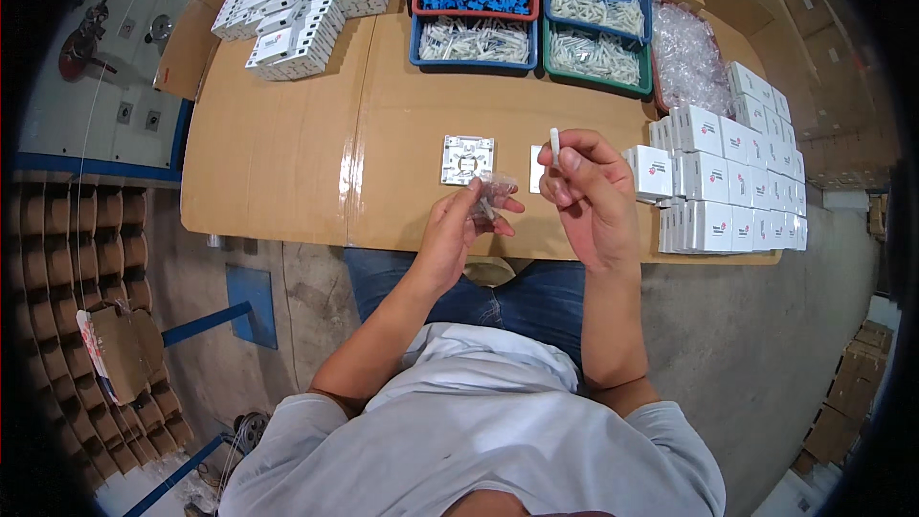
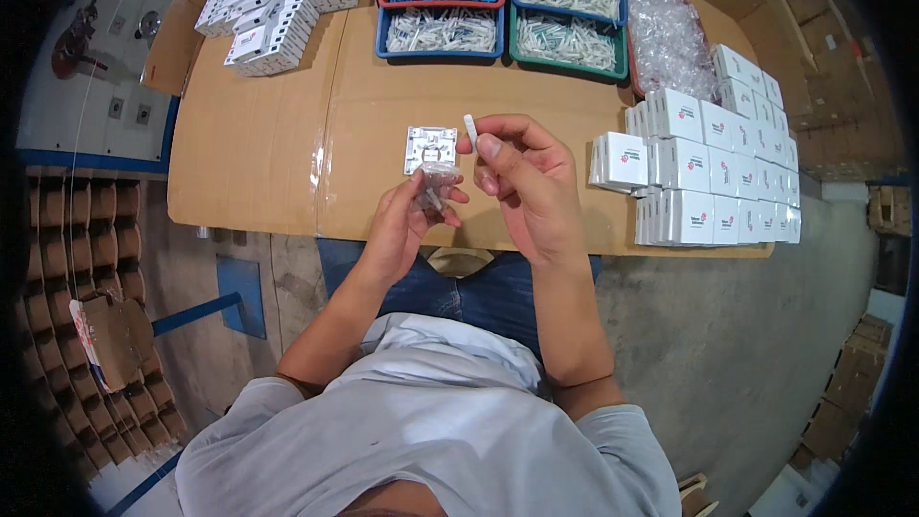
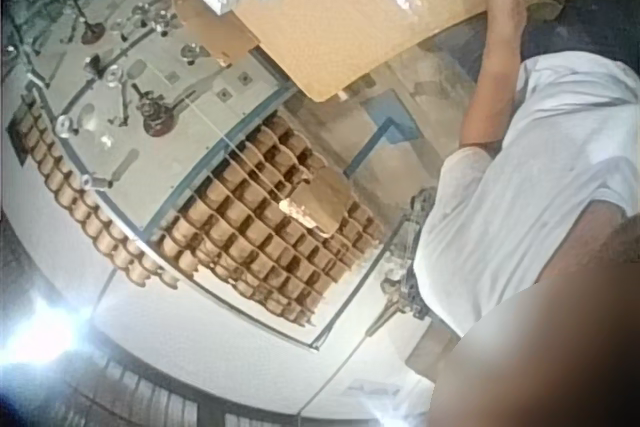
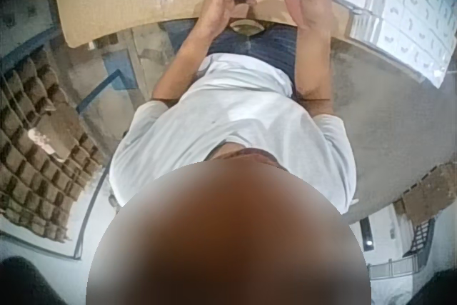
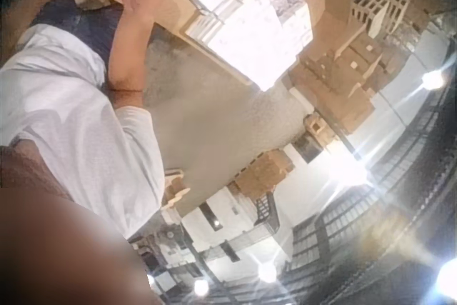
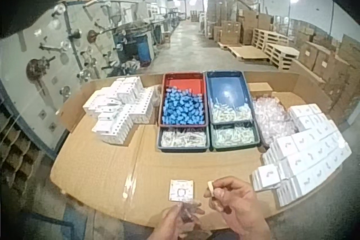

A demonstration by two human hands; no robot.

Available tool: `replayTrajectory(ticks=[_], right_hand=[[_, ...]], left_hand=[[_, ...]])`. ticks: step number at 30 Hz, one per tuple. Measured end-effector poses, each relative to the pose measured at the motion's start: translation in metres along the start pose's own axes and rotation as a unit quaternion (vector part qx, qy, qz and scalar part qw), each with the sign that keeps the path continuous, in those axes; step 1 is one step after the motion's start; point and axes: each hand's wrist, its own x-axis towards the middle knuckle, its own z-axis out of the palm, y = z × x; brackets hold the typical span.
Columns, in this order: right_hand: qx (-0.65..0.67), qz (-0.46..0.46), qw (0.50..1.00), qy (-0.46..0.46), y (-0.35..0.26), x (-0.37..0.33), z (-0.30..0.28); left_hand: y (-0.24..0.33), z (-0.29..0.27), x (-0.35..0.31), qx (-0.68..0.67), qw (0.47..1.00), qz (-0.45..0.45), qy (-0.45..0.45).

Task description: Assembling or checking components into small white cardboard boxes at a workbench.

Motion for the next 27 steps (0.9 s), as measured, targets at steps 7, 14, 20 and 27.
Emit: replayTrajectory(ticks=[7,14,20,27], right_hand=[[-0.128,-0.016,0.991,0.039,0.006,-0.001,-0.003],[-0.314,-0.046,0.947,0.048,0.016,0.002,-0.004],[-0.427,-0.063,0.899,0.072,0.019,0.005,-0.006],[-0.497,-0.079,0.862,0.059,0.024,0.005,-0.002]], left_hand=[[0.007,0.000,0.000,-0.004,1.000,0.006,-0.007],[0.010,0.005,-0.001,-0.005,1.000,0.004,-0.013],[0.008,0.000,-0.002,0.005,1.000,0.005,-0.018],[0.005,-0.001,-0.001,0.005,1.000,0.002,-0.019]])
